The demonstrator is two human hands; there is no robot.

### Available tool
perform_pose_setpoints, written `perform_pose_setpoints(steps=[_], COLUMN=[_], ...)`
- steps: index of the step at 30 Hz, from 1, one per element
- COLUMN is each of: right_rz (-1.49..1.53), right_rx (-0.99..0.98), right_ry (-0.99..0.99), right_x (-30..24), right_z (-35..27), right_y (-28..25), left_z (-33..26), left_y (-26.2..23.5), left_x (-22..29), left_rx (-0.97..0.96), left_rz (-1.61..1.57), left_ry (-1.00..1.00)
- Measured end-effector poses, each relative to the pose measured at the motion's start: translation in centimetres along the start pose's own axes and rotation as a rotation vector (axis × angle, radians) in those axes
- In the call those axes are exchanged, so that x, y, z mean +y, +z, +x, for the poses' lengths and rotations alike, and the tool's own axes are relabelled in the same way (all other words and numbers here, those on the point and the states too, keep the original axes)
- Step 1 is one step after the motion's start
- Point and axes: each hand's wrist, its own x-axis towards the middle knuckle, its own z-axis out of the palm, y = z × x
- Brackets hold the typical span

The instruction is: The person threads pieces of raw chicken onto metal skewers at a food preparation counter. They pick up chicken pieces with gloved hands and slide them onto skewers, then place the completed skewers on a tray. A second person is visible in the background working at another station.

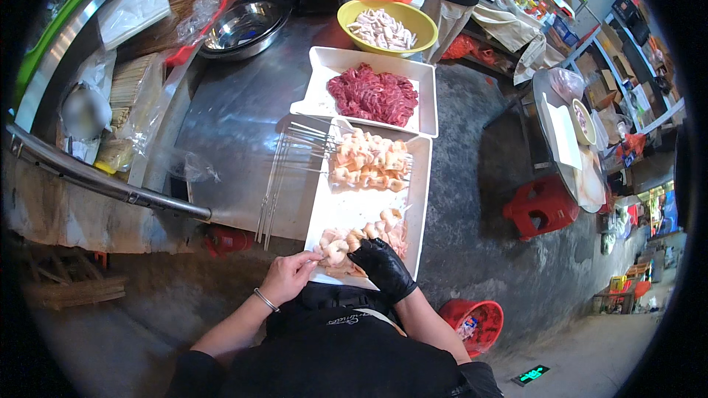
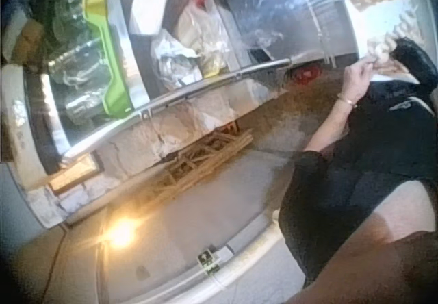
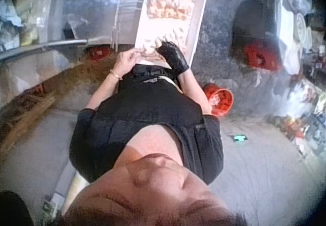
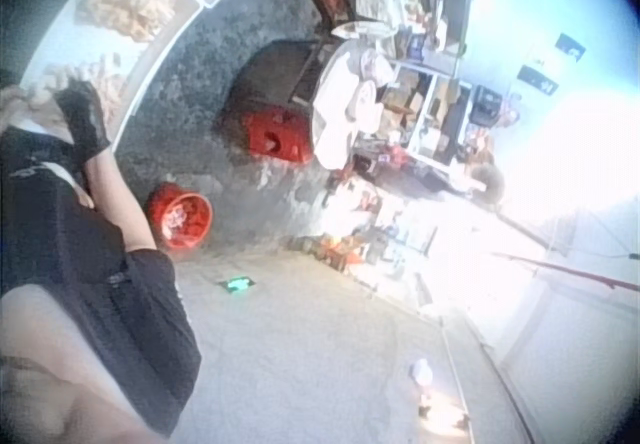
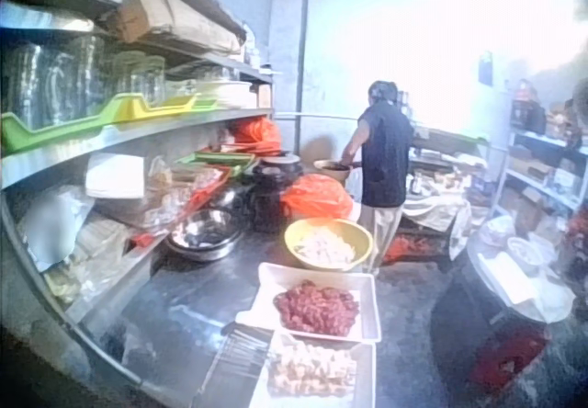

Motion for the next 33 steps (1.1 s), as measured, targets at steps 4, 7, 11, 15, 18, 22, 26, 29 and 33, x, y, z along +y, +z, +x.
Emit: perform_pose_setpoints(steps=[4,7,11,15,18,22,26,29,33], right_rz=[-0.294,0.854,1.352,1.313,1.281,1.252,1.203,1.022,0.848], right_rx=[-0.09,0.105,0.214,0.274,0.342,0.406,0.423,0.454,0.438], right_ry=[-0.003,0.413,0.622,0.703,0.729,0.737,0.743,0.691,0.7], right_x=[0.3,1.3,0.6,1.0,0.5,0.5,1.0,1.9,2.4], right_z=[0.1,-0.4,-0.6,-1.4,-1.4,-2.1,-2.2,-2.6,-2.2], right_y=[0.0,0.9,-0.4,-1.1,-1.5,-1.6,-2.0,-2.6,-3.4], left_z=[1.1,3.2,8.9,16.2,20.7,22.2,19.9,16.9,15.5], left_y=[-1.0,-1.5,-4.4,-7.0,-6.7,-5.9,-6.9,-9.2,-6.8], left_x=[1.3,0.6,1.4,3.6,1.6,-0.3,0.5,-3.6,-10.7], left_rx=[0.033,0.165,0.255,0.268,0.168,0.196,0.464,0.583,0.539], left_rz=[0.242,0.322,0.324,0.48,0.583,0.587,0.472,0.415,0.564], left_ry=[0.068,0.239,0.394,0.553,0.495,0.509,0.614,0.213,-0.22])
